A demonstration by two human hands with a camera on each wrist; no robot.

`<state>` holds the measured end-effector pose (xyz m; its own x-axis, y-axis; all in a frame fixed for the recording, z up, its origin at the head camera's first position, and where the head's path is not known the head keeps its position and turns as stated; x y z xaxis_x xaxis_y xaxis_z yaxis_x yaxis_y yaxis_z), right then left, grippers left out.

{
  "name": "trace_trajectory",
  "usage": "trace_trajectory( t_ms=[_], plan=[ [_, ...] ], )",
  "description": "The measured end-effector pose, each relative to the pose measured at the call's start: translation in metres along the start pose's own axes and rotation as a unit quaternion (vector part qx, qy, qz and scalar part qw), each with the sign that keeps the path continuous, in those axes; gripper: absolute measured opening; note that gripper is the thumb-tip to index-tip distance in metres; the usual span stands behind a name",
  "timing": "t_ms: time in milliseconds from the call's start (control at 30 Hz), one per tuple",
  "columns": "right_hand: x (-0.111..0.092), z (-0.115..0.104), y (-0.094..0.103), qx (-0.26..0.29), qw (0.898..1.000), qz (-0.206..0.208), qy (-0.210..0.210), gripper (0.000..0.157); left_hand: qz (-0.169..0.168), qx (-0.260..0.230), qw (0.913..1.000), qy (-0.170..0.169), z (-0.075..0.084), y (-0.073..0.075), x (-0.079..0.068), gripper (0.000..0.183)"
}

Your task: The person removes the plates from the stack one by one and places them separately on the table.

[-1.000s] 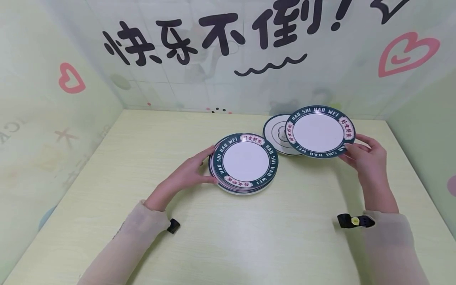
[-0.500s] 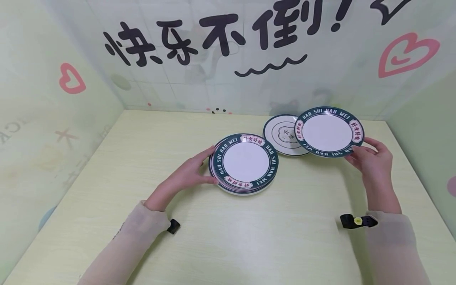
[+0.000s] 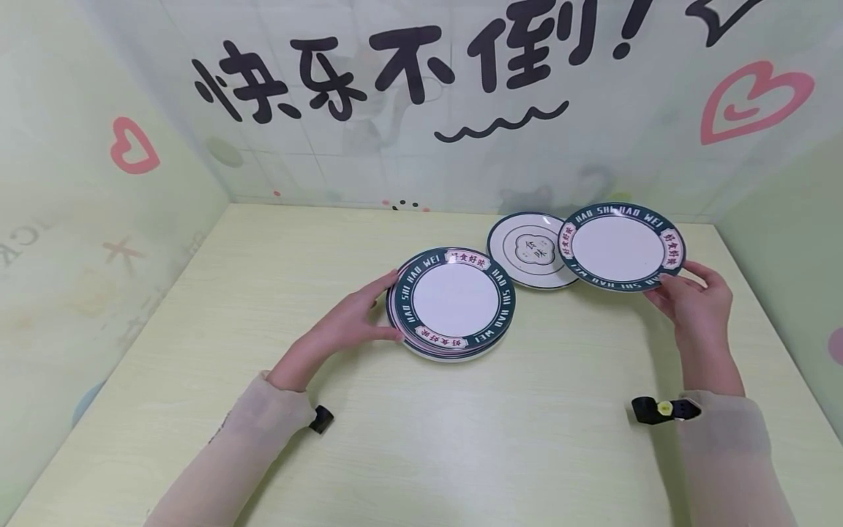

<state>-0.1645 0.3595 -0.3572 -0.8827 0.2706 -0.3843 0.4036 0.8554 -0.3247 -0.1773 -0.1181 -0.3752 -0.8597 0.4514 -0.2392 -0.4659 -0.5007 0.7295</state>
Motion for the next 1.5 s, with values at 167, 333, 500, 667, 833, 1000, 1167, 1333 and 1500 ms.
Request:
trace_trajectory(
  t_ms=[167, 333, 500, 667, 833, 1000, 1167, 1333, 1500],
  plan=[
    [0.001, 0.001, 0.002, 0.007, 1.000, 0.010, -0.003, 0.051, 0.001, 0.000, 1.0000, 0.001, 0.000, 0.000, 0.000, 0.111],
    [0.005, 0.004, 0.007, 0.010, 1.000, 0.011, -0.003, 0.051, 0.001, 0.000, 1.0000, 0.001, 0.000, 0.000, 0.000, 0.110],
    [0.009, 0.005, 0.011, 0.021, 1.000, 0.019, -0.008, 0.052, 0.002, -0.003, 1.0000, 0.001, 0.000, 0.000, -0.001, 0.110],
    [0.011, 0.004, 0.012, 0.025, 0.999, 0.033, -0.019, 0.053, 0.003, 0.000, 1.0000, 0.001, -0.001, 0.000, 0.000, 0.110],
    [0.013, 0.004, 0.014, 0.010, 0.998, 0.047, -0.029, 0.053, 0.004, 0.001, 1.0000, 0.000, -0.001, -0.001, 0.000, 0.110],
    [0.014, 0.004, 0.015, 0.006, 0.997, 0.060, -0.039, 0.053, 0.005, 0.002, 1.0000, 0.000, -0.002, -0.001, -0.001, 0.110],
    [0.015, 0.004, 0.017, 0.014, 0.996, 0.071, -0.051, 0.062, 0.005, -0.001, 1.0000, -0.002, -0.002, -0.001, 0.000, 0.111],
    [0.017, 0.004, 0.019, 0.019, 0.995, 0.078, -0.058, 0.072, 0.006, -0.002, 1.0000, -0.001, -0.001, -0.001, 0.000, 0.112],
    [0.018, 0.004, 0.020, 0.023, 0.994, 0.086, -0.064, 0.075, 0.007, -0.001, 1.0000, 0.001, 0.000, -0.001, 0.000, 0.112]
  ],
)
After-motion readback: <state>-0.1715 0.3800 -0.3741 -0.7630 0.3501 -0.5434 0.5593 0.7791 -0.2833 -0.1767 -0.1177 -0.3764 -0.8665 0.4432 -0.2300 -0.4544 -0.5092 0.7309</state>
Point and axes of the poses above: each hand's wrist, its own x-axis towards the middle knuckle, its own y-axis out of the back of the hand, z = x × y, the point moved 1 cm from there along x, towards the middle knuckle, and after that the axes turned 5 degrees about -z, right-handed, at the moved point
